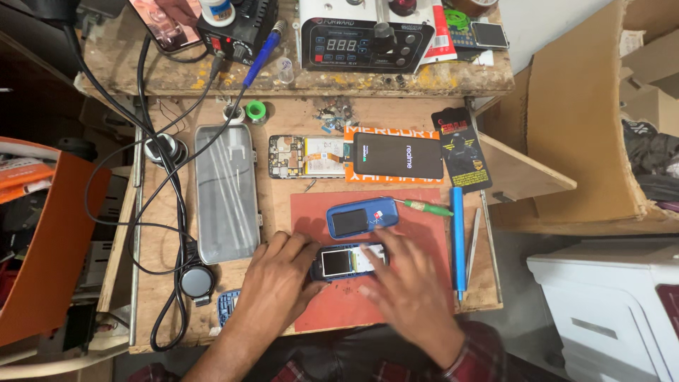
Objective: The person removes a protective film from a smartphone screen and then handles a disassembled feature phone, peeling a white adhesive strip from its keypad area. The work is performed on a cluttered workbench with various tools and phone parts visible.
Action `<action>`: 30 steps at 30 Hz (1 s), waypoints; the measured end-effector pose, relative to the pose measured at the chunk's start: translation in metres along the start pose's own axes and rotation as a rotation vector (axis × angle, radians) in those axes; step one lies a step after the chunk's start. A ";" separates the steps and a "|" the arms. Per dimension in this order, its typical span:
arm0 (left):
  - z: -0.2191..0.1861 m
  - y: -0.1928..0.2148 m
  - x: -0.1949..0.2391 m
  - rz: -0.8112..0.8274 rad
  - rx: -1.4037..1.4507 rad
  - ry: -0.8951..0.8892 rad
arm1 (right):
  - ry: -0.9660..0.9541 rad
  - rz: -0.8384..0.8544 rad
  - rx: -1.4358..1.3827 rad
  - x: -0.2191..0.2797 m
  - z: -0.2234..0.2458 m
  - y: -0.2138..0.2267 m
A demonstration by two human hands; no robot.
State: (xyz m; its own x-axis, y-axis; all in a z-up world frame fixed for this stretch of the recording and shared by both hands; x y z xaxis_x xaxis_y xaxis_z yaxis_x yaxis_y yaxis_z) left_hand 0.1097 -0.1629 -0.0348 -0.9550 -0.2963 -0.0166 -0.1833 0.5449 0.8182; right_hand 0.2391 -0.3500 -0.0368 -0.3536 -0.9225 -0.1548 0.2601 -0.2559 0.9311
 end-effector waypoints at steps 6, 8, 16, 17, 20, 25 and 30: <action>0.004 -0.005 0.000 -0.010 0.005 -0.005 | 0.070 0.111 0.025 -0.002 0.028 -0.033; 0.004 -0.005 0.000 -0.002 0.001 0.004 | 0.083 0.094 0.025 -0.005 0.036 -0.039; 0.002 0.002 0.002 -0.046 -0.076 -0.033 | 0.135 -0.097 -0.134 0.001 0.036 -0.029; 0.003 0.005 0.005 -0.058 -0.078 -0.021 | 0.113 -0.181 -0.181 0.005 0.030 -0.023; 0.016 0.015 0.020 -0.057 -0.042 0.120 | 0.060 -0.343 -0.280 0.015 0.008 -0.008; 0.034 0.033 0.057 -0.199 -0.050 0.371 | -0.145 -0.329 -0.153 0.030 -0.023 0.007; 0.036 0.042 0.073 -0.089 -0.198 0.126 | -0.050 -0.398 -0.129 0.031 -0.027 0.012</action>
State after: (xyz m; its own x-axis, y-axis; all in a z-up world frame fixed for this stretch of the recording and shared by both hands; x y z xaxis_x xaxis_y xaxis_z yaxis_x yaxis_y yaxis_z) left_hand 0.0240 -0.1337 -0.0224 -0.8980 -0.4388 -0.0323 -0.2046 0.3513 0.9136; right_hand 0.2559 -0.3897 -0.0394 -0.4916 -0.7302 -0.4744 0.2035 -0.6260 0.7528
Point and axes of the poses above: each hand's wrist, its own x-axis away from the middle knuckle, its own y-axis out of the back of the hand, z = x × y, the point moved 2 cm from there along -x, towards the middle knuckle, and after that the axes turned 1 degree about z, right-handed, at the moved point
